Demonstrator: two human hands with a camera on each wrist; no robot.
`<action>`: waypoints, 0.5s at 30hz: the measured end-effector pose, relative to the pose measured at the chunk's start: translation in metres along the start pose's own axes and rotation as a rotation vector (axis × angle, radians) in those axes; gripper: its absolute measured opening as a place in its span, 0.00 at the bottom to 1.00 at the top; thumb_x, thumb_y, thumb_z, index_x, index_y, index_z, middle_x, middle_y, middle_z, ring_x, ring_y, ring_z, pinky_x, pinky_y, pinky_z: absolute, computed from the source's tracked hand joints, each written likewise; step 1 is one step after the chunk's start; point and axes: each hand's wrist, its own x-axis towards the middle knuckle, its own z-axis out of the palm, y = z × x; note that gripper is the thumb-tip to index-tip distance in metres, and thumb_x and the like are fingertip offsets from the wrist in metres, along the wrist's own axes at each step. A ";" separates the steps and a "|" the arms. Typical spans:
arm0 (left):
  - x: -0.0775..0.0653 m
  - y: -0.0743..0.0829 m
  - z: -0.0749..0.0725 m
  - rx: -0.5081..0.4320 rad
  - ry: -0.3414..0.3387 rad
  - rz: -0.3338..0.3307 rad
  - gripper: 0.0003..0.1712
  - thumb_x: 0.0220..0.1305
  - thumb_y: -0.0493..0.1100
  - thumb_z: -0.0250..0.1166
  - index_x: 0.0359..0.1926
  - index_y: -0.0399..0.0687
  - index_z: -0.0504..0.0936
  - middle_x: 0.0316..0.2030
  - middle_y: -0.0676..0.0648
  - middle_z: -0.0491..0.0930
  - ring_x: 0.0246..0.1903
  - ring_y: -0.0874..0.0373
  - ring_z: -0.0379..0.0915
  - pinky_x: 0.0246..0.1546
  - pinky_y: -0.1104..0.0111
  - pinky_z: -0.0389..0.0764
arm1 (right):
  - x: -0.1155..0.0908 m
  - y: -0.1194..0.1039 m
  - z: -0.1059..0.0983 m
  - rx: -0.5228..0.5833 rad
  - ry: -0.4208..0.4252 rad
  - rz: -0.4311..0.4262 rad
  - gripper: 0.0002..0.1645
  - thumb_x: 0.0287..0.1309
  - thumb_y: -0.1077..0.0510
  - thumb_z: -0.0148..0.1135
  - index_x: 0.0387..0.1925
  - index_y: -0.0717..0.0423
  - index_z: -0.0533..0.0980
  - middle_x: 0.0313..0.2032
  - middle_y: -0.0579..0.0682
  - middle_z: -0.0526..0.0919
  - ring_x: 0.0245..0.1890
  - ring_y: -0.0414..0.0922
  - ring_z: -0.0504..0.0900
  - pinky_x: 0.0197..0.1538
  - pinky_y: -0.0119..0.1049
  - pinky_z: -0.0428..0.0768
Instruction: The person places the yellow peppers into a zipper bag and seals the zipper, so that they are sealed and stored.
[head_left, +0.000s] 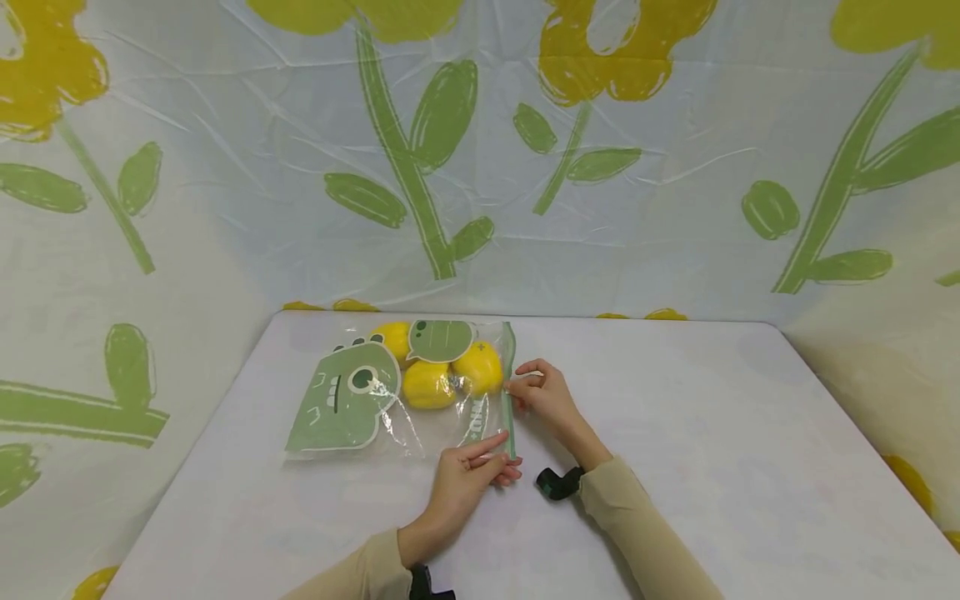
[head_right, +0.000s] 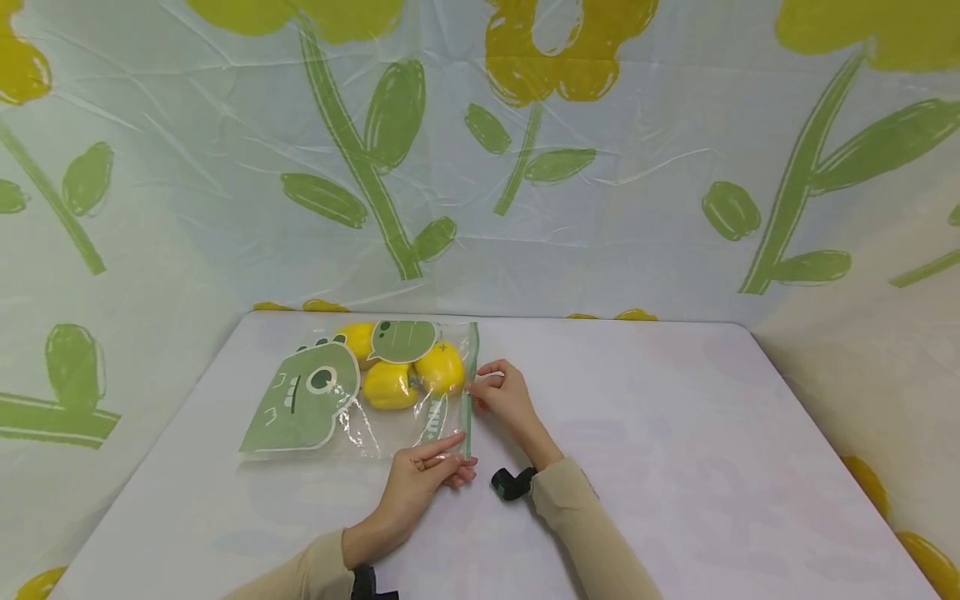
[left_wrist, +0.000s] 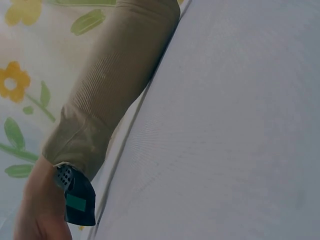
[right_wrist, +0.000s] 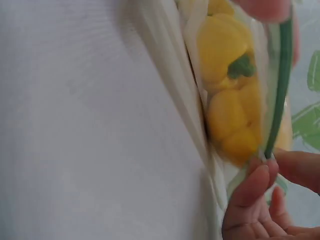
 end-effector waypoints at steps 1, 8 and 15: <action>0.000 0.000 0.000 0.000 0.001 -0.001 0.22 0.64 0.30 0.63 0.60 0.31 0.77 0.36 0.30 0.84 0.29 0.57 0.85 0.33 0.71 0.82 | -0.002 0.000 -0.001 -0.012 -0.017 0.019 0.18 0.58 0.62 0.66 0.46 0.68 0.71 0.21 0.50 0.79 0.18 0.42 0.73 0.27 0.33 0.74; 0.002 -0.001 0.000 0.016 0.050 -0.019 0.20 0.64 0.33 0.65 0.56 0.33 0.80 0.36 0.33 0.85 0.28 0.57 0.84 0.33 0.70 0.82 | -0.011 -0.003 0.000 -0.072 -0.135 0.096 0.16 0.65 0.56 0.61 0.28 0.66 0.79 0.18 0.49 0.74 0.17 0.40 0.71 0.22 0.31 0.72; 0.002 0.000 0.000 0.017 0.058 0.012 0.18 0.64 0.30 0.63 0.55 0.30 0.80 0.35 0.30 0.84 0.30 0.54 0.85 0.33 0.70 0.82 | -0.011 -0.004 0.009 -0.105 -0.040 0.079 0.14 0.65 0.58 0.59 0.26 0.63 0.77 0.16 0.48 0.72 0.17 0.41 0.70 0.23 0.31 0.70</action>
